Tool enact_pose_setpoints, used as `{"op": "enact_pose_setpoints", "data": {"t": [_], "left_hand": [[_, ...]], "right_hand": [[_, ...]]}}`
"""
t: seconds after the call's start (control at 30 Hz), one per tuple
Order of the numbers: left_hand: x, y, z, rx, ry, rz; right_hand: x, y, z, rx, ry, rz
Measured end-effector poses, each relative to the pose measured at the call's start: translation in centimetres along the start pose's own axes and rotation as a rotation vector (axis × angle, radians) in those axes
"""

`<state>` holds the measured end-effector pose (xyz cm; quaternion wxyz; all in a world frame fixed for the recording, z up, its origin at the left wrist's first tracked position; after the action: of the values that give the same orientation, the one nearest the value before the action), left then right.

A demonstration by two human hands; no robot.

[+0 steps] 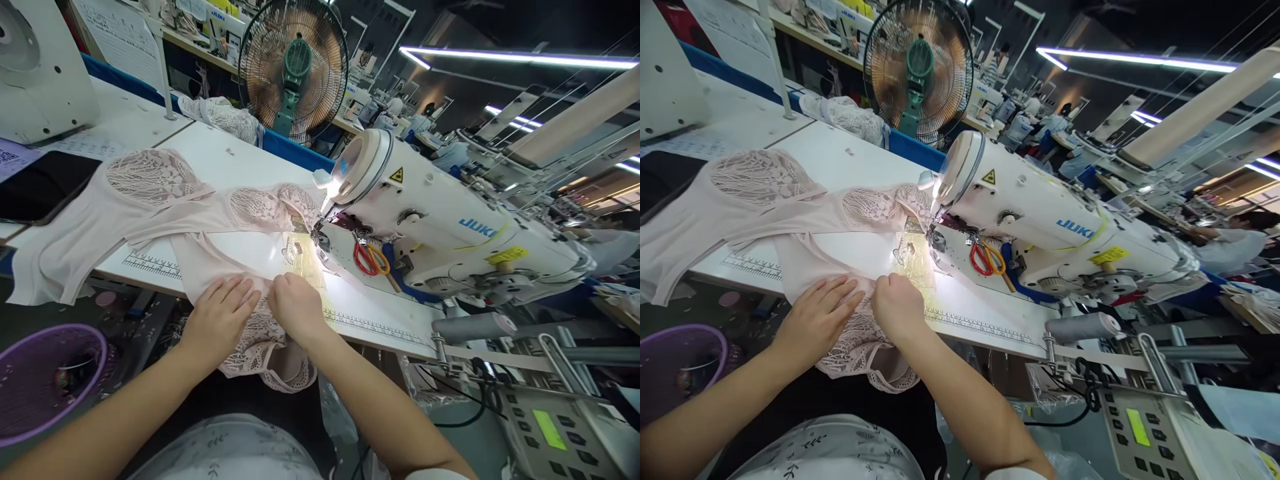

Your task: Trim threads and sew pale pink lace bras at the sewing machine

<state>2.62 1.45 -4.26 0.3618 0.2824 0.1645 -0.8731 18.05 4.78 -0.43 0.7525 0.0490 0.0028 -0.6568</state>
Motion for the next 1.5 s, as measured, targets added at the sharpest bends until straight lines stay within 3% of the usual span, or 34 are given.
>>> {"op": "enact_pose_setpoints", "data": {"t": [0.1,0.27,0.4,0.53,0.67,0.77,0.9,0.97,1.03,1.13,1.27,1.37,1.43,1.5], "left_hand": [[0.2,-0.3,0.1,0.005,-0.025,-0.005],[0.5,-0.6,0.2,-0.005,-0.084,-0.014],[0.5,-0.6,0.2,0.012,-0.126,-0.012],[0.5,-0.9,0.2,0.044,-0.151,-0.014],[0.4,-1.5,0.2,-0.001,-0.228,-0.078],[0.3,-2.0,0.4,-0.02,-0.25,-0.113],[0.1,-2.9,0.6,0.002,-0.28,-0.101],[-0.1,-3.3,0.7,0.023,-0.308,-0.117],[-0.4,-3.6,0.8,0.03,-0.326,-0.143],[-0.7,-3.8,1.0,0.028,-0.337,-0.17],[-1.0,-3.9,1.2,0.035,-0.338,-0.196],[-1.2,-3.9,1.2,0.042,-0.327,-0.203],[-1.3,-3.8,1.3,0.053,-0.33,-0.2],[-1.3,-3.9,1.4,0.069,-0.34,-0.191]], "right_hand": [[-1.5,3.0,0.1,0.051,0.067,-0.151],[-1.7,11.2,2.7,0.144,0.242,-0.449],[2.0,15.6,4.8,0.177,0.344,-0.661],[8.2,16.8,6.2,0.095,0.42,-0.822],[15.3,16.9,6.6,-0.04,0.197,-0.913],[20.1,18.0,5.2,-0.03,-0.037,-0.992],[25.1,18.9,-0.1,-0.051,-0.444,-0.997],[26.9,18.2,-3.3,-0.12,-0.666,-0.886],[27.7,17.3,-5.7,-0.149,-0.773,-0.77],[26.6,16.6,-6.7,-0.139,-0.772,-0.729],[21.0,14.9,-4.6,-0.174,-0.592,-0.678],[15.3,10.9,-3.3,-0.363,-0.327,-0.378],[12.6,8.3,-3.6,-0.459,-0.328,-0.23],[11.5,7.5,-4.6,-0.487,-0.334,-0.255]]}}
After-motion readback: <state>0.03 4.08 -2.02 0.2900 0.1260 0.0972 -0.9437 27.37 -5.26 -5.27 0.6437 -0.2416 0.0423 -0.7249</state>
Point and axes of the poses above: each hand's wrist, its own x-axis away from the middle knuckle, its own z-axis out of the back of the hand, y = z × x, the point moved 1 cm from there along -x, towards the middle knuckle, and after that the axes turned 7 degrees about -z, right-handed, at the moved point
